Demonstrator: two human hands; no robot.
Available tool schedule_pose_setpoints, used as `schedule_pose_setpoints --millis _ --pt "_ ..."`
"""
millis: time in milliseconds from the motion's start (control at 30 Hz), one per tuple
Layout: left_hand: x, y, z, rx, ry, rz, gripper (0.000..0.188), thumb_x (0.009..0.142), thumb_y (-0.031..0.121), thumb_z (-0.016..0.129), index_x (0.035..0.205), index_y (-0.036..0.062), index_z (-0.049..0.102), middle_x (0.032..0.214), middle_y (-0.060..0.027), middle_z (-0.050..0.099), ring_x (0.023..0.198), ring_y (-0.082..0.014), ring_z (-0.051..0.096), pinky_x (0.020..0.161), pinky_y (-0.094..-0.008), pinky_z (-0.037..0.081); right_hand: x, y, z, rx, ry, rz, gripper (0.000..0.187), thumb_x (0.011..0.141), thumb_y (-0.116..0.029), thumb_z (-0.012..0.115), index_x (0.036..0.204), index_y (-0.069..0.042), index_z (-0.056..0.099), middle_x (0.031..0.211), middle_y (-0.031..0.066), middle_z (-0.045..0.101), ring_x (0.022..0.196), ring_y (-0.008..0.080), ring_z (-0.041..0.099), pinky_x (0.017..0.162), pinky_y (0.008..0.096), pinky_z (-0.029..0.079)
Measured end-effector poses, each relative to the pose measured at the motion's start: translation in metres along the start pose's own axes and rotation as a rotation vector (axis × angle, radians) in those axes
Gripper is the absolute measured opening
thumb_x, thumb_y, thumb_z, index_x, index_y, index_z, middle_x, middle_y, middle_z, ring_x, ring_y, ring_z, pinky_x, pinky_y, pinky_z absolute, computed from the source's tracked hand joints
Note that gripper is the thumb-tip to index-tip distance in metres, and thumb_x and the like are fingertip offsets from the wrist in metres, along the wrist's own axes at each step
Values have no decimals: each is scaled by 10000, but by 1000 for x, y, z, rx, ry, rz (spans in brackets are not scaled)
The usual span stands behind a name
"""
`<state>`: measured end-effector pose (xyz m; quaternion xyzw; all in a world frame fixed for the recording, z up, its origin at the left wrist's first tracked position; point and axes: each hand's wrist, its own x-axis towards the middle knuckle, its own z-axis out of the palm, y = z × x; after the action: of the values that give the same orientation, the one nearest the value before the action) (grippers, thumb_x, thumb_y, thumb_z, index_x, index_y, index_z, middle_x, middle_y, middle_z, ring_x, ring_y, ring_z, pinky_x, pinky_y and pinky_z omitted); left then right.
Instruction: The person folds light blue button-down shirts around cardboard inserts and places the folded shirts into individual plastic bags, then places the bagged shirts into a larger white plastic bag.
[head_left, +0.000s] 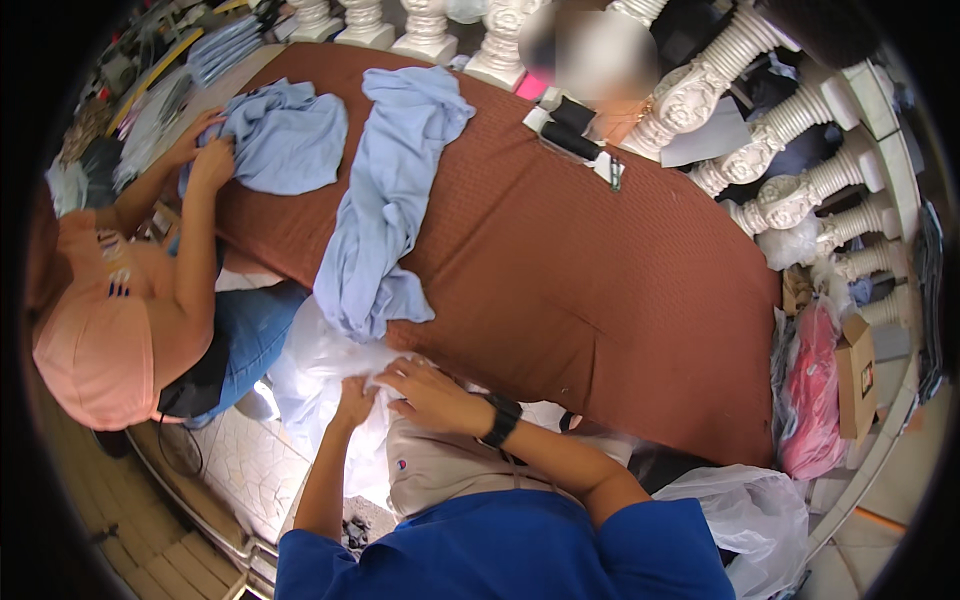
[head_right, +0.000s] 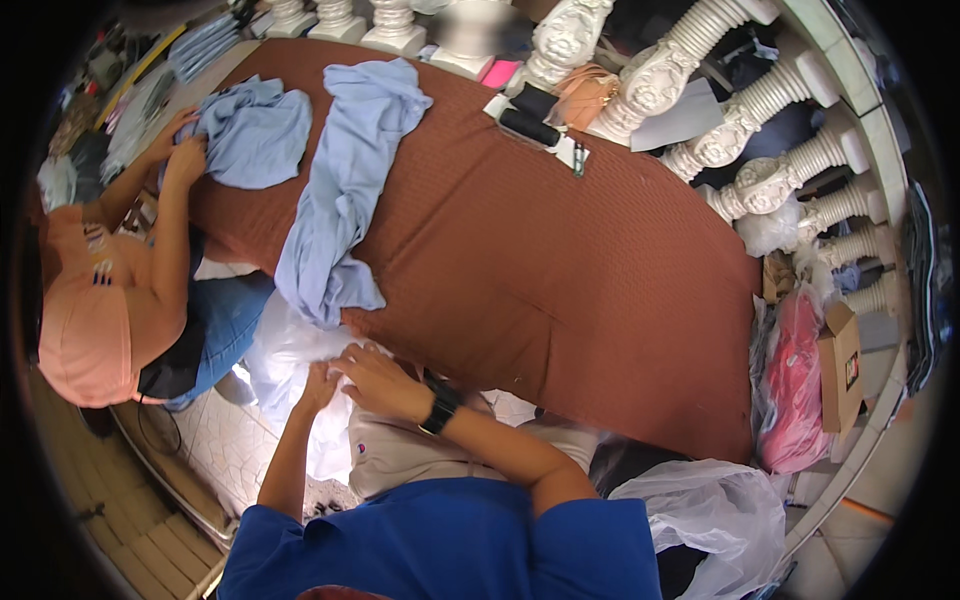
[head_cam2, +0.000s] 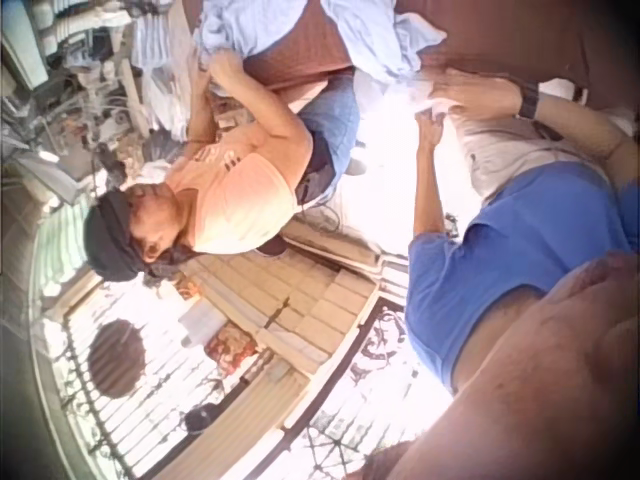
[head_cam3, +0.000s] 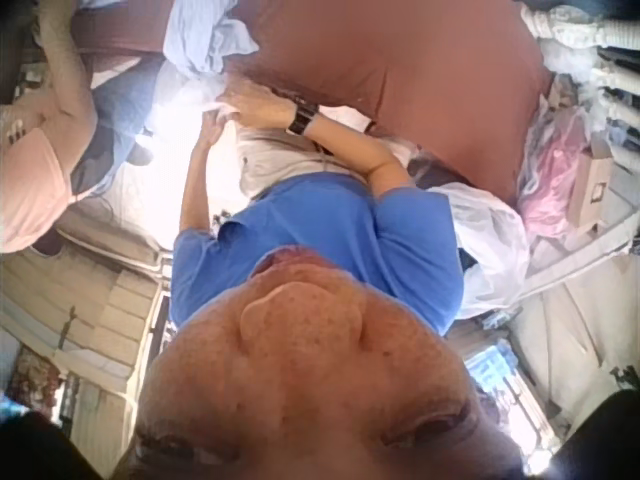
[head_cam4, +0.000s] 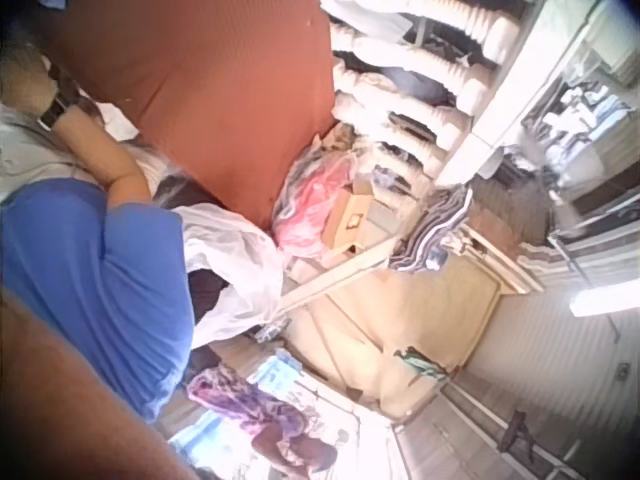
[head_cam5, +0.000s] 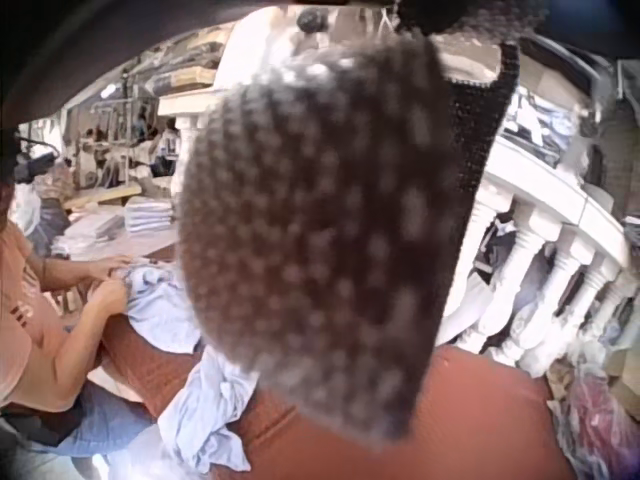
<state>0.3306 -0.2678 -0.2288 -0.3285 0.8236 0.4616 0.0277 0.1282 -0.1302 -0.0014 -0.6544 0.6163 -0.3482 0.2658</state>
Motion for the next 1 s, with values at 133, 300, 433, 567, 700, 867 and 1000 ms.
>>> schedule_pose_setpoints --millis 133,300,433,567,700,867,1000 --pt "90 -72 62 39 482 -49 492 896 134 601 1360 -12 529 1315 -232 572 1162 -450 530 1074 -483 384 -38 -4 -24 255 -91 153 325 927 -135 614 1231 -20 623 1132 190 630 1077 364 603 945 438 478" --pt "180 -72 80 144 207 -251 482 901 116 594 1362 -9 528 1325 -223 570 1164 -438 537 1067 -477 395 -92 3 -24 284 -52 376 301 958 -150 599 1231 -21 611 1175 164 636 1101 343 613 946 408 493" --pt "201 -78 89 245 128 -309 474 906 101 588 1363 -7 527 1333 -217 569 1166 -427 543 1061 -472 403 -122 4 -15 317 33 528 286 929 -144 619 1182 -10 629 1147 167 640 1064 356 623 931 420 502" --pt "201 -85 80 266 112 -320 466 910 86 582 1364 -5 527 1341 -210 567 1168 -417 548 1055 -467 412 -134 8 -7 246 1 601 307 924 -155 635 1192 -4 625 1160 183 632 1071 371 620 931 435 503" --pt "199 -80 61 186 69 -199 460 915 71 576 1366 -2 526 1349 -203 566 1170 -407 553 1049 -462 421 -135 5 -6 202 -43 633 321 919 -164 645 1202 -13 622 1166 185 627 1076 380 616 929 450 506" --pt "116 -45 54 -144 137 63 452 920 52 569 1367 0 525 1358 -194 564 1172 -395 560 1041 -455 431 -141 5 -4 160 -45 576 337 907 -179 659 1204 -24 615 1148 196 617 1080 388 607 937 453 499" --pt "24 -18 62 -273 337 89 447 925 37 563 1368 3 525 1366 -187 562 1174 -385 566 1035 -450 440 -148 1 -9 100 -106 487 352 939 -207 633 1248 -42 596 1149 183 601 1087 378 594 947 457 484"
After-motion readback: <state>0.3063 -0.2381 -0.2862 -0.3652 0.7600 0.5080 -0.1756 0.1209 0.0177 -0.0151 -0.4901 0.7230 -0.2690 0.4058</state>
